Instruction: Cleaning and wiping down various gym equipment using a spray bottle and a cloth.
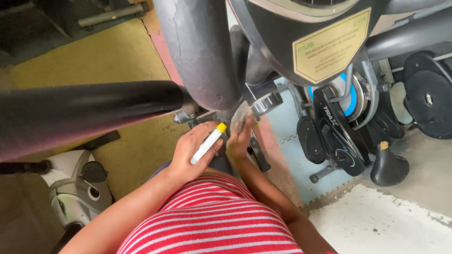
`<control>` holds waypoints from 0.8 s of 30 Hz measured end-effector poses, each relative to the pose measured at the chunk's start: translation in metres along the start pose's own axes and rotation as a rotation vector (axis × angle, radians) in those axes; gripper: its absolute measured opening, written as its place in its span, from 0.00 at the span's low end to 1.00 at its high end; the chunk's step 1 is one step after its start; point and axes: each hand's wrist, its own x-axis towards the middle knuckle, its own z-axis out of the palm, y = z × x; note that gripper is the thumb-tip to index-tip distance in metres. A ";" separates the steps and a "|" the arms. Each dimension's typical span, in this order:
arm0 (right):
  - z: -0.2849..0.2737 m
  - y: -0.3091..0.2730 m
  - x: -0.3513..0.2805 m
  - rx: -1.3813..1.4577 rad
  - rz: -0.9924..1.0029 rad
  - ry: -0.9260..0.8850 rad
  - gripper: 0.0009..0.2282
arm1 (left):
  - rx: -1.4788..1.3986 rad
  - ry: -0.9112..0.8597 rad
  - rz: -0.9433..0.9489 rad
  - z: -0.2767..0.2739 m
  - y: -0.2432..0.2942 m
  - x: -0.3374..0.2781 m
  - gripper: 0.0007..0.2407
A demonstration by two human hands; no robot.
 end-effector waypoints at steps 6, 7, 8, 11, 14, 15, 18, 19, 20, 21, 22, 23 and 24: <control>-0.031 -0.022 0.036 0.398 0.307 0.330 0.32 | 0.034 0.000 -0.012 0.005 -0.004 -0.002 0.12; -0.034 -0.003 0.037 0.395 0.312 0.334 0.32 | 0.033 -0.006 -0.014 0.006 -0.003 -0.003 0.12; -0.038 0.015 0.038 0.520 0.409 0.335 0.30 | 0.004 -0.013 -0.042 0.006 -0.001 -0.004 0.12; -0.046 0.039 0.061 0.595 0.463 0.338 0.28 | 0.009 -0.010 -0.010 0.009 -0.003 -0.003 0.12; -0.058 0.018 0.087 0.612 0.370 0.363 0.34 | 0.030 -0.019 -0.011 0.010 -0.002 -0.004 0.12; -0.063 0.007 0.098 0.683 0.301 0.386 0.40 | 0.022 -0.033 -0.054 0.009 -0.001 -0.004 0.12; -0.067 0.020 0.105 0.459 0.184 0.058 0.43 | -0.019 -0.034 -0.038 0.011 -0.003 -0.005 0.11; -0.062 0.030 0.104 0.457 0.187 0.063 0.43 | -0.021 -0.040 -0.037 0.011 -0.004 -0.005 0.11; -0.057 0.040 0.102 0.489 0.265 0.106 0.39 | -0.022 -0.040 -0.039 0.011 -0.004 -0.005 0.11; -0.052 0.051 0.102 0.522 0.341 0.148 0.36 | -0.024 -0.039 -0.040 0.012 -0.005 -0.004 0.11; -0.047 0.054 0.102 0.520 0.341 0.152 0.36 | -0.025 -0.043 -0.038 0.012 -0.005 -0.003 0.11; -0.041 0.056 0.102 0.653 0.478 0.222 0.36 | -0.020 -0.048 -0.042 0.013 -0.004 -0.003 0.11; -0.035 0.059 0.102 0.785 0.615 0.295 0.35 | -0.014 -0.053 -0.046 0.013 -0.004 -0.002 0.11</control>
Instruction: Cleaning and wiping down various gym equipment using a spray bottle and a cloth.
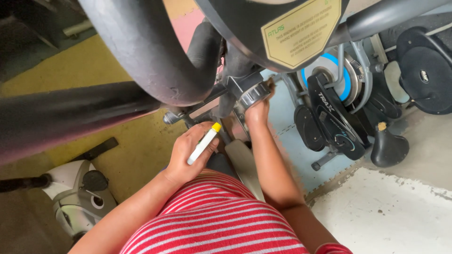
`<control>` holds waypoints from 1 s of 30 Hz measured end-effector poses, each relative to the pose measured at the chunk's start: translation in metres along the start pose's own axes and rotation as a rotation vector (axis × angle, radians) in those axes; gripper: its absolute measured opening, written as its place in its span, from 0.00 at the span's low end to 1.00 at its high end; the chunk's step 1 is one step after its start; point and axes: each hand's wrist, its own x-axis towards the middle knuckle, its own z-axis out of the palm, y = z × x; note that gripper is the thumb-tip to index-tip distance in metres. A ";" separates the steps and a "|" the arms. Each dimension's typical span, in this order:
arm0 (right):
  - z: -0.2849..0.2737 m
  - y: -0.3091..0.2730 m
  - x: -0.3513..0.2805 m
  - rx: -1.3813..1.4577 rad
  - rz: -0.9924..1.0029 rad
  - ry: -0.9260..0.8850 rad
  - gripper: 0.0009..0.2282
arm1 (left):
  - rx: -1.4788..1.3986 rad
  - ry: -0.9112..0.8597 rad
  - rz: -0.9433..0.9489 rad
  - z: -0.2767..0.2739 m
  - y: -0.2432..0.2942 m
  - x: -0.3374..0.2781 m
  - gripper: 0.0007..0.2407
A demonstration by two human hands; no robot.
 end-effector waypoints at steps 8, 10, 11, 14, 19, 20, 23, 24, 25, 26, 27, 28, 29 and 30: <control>0.002 0.002 -0.025 0.606 0.283 -0.203 0.16 | -0.010 -0.023 -0.031 0.003 -0.005 0.008 0.11; 0.010 0.002 -0.035 0.515 0.280 -0.089 0.14 | -0.003 -0.036 -0.068 0.004 -0.007 0.010 0.12; 0.013 0.004 -0.039 0.429 0.247 -0.082 0.13 | 0.017 -0.032 -0.035 0.005 -0.008 0.011 0.12; 0.018 0.009 -0.048 -0.081 -0.035 -0.103 0.10 | 0.045 -0.040 -0.019 0.008 -0.014 0.016 0.12; 0.007 0.029 -0.052 -0.671 -0.371 -0.145 0.10 | 0.015 -0.049 -0.010 0.010 -0.022 0.018 0.12; 0.005 0.035 -0.049 -0.753 -0.419 -0.156 0.10 | 0.032 -0.067 -0.043 0.011 -0.024 0.019 0.12; 0.001 0.049 -0.048 -0.888 -0.490 -0.182 0.10 | 0.038 -0.080 -0.068 0.010 -0.026 0.021 0.12; 0.000 0.054 -0.049 -0.944 -0.516 -0.191 0.10 | 0.025 -0.081 -0.056 0.010 -0.027 0.021 0.12; 0.001 0.056 -0.044 -0.944 -0.518 -0.186 0.10 | 0.024 -0.084 -0.052 0.010 -0.029 0.022 0.12; 0.002 0.058 -0.040 -0.874 -0.376 -0.211 0.14 | 0.023 -0.073 -0.015 0.009 -0.032 0.022 0.12; 0.005 0.060 -0.035 -0.800 -0.234 -0.238 0.18 | 0.022 -0.060 0.021 0.008 -0.034 0.023 0.12; 0.012 0.053 -0.034 -0.799 -0.236 -0.237 0.18 | 0.023 -0.060 0.023 0.007 -0.031 0.025 0.12; 0.019 0.046 -0.033 -0.750 -0.141 -0.256 0.21 | 0.041 -0.078 -0.035 0.006 -0.029 0.027 0.13; 0.025 0.040 -0.032 -0.699 -0.047 -0.274 0.25 | 0.058 -0.096 -0.092 0.005 -0.027 0.028 0.13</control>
